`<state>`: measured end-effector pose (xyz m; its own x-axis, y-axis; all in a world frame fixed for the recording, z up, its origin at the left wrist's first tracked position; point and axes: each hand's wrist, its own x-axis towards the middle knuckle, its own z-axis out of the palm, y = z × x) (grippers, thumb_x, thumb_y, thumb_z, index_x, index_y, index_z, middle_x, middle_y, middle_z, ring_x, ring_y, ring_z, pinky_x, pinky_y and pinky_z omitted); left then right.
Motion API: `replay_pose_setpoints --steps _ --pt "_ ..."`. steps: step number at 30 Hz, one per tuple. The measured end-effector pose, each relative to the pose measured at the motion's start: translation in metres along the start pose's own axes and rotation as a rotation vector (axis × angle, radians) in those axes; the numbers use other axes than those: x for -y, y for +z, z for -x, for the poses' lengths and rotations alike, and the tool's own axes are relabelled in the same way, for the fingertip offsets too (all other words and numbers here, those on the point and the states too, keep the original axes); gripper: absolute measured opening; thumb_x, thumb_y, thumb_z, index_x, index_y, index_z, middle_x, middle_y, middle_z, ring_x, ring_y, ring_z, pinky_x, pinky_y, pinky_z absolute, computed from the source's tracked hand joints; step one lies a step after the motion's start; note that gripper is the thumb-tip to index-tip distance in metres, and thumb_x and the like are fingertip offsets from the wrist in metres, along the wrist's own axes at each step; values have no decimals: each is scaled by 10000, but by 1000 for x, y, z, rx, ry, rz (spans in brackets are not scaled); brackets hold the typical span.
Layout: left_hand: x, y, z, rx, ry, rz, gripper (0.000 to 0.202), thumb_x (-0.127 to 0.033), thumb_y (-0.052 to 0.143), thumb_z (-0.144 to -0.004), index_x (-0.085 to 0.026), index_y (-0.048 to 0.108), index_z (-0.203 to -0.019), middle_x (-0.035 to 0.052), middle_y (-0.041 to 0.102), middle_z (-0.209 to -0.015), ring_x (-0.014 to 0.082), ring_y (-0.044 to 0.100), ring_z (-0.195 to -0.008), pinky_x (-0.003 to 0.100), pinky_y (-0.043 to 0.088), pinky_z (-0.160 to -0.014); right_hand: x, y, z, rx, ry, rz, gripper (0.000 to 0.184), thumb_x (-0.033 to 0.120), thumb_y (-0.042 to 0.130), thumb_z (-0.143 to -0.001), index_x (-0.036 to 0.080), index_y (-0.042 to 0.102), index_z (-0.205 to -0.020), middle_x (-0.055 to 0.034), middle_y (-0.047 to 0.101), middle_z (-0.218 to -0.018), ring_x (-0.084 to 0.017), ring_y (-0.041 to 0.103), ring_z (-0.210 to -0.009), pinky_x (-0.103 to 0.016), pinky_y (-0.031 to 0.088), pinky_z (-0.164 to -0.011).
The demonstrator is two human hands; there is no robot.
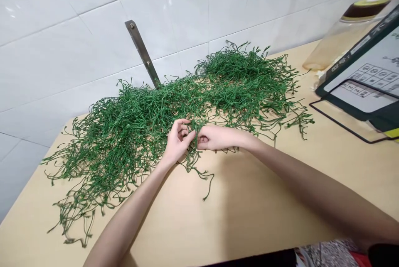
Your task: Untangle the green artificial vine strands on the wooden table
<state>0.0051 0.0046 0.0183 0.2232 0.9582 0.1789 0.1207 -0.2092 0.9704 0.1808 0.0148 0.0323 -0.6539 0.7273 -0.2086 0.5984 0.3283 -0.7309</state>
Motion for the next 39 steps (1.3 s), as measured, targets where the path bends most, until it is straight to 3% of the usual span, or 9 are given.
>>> replay_pose_setpoints --steps 4,7,11,16,21,25,30,35,39 --pt "18 6 -1 -54 -8 200 455 -248 753 -708 -210 467 -1060 -43 582 -757 73 566 -659 186 451 -632 -5 0 -6 -23 64 -180 209 190 471 -885 169 485 -678 20 569 -563 -72 482 -394 -202 408 -424" --pt "21 4 -3 -54 -81 281 491 -255 794 -669 -213 481 -1044 -35 631 -773 82 608 -689 192 478 -652 -7 -1 -7 -68 93 -289 235 177 390 -944 173 460 -720 19 578 -553 -65 492 -359 -187 429 -392" --pt "22 0 -6 -33 -152 321 435 -284 859 -585 -159 584 -897 -10 661 -784 67 602 -669 182 490 -665 -10 -2 -9 -139 127 -368 244 229 435 -966 178 455 -728 14 596 -554 -68 510 -349 -180 441 -366" --pt "8 -4 -7 45 -161 339 349 -326 859 -594 -143 633 -787 -12 652 -714 75 596 -612 199 500 -618 -7 -5 -11 -195 158 -419 394 454 439 -971 163 500 -712 -3 576 -483 -89 517 -329 -196 458 -350" --pt "-8 -7 -4 101 -191 271 359 -286 876 -550 -145 606 -741 -39 618 -657 68 586 -579 197 498 -612 4 -16 -2 -243 4 -671 464 643 480 -881 183 534 -893 -5 601 -684 -111 603 -476 -187 437 -330" --pt "-14 -7 -1 136 -191 176 355 -332 858 -587 -145 601 -746 -39 624 -652 70 583 -573 199 489 -609 6 -28 12 -105 -117 -601 423 446 788 -694 176 561 -928 -24 627 -913 -115 656 -623 -200 501 -464" --pt "-18 -2 8 137 -159 172 363 -407 827 -643 -153 580 -716 -37 606 -629 94 609 -584 227 512 -616 11 -32 21 8 -105 -377 514 222 773 -641 183 514 -1084 -35 663 -957 -153 681 -690 -234 504 -555" --pt "-12 0 23 -98 -155 237 411 -429 850 -601 -155 575 -736 -25 630 -628 114 650 -595 241 543 -620 17 -33 23 -39 -109 -226 412 68 646 -652 171 558 -1042 -15 687 -804 -158 667 -692 -224 476 -560" --pt "-4 4 38 -272 -102 263 424 -454 826 -637 -163 534 -738 -8 666 -716 117 684 -654 263 575 -686 19 -38 25 1 -19 -243 336 100 633 -702 144 560 -1027 -44 703 -773 -143 635 -596 -236 473 -516"
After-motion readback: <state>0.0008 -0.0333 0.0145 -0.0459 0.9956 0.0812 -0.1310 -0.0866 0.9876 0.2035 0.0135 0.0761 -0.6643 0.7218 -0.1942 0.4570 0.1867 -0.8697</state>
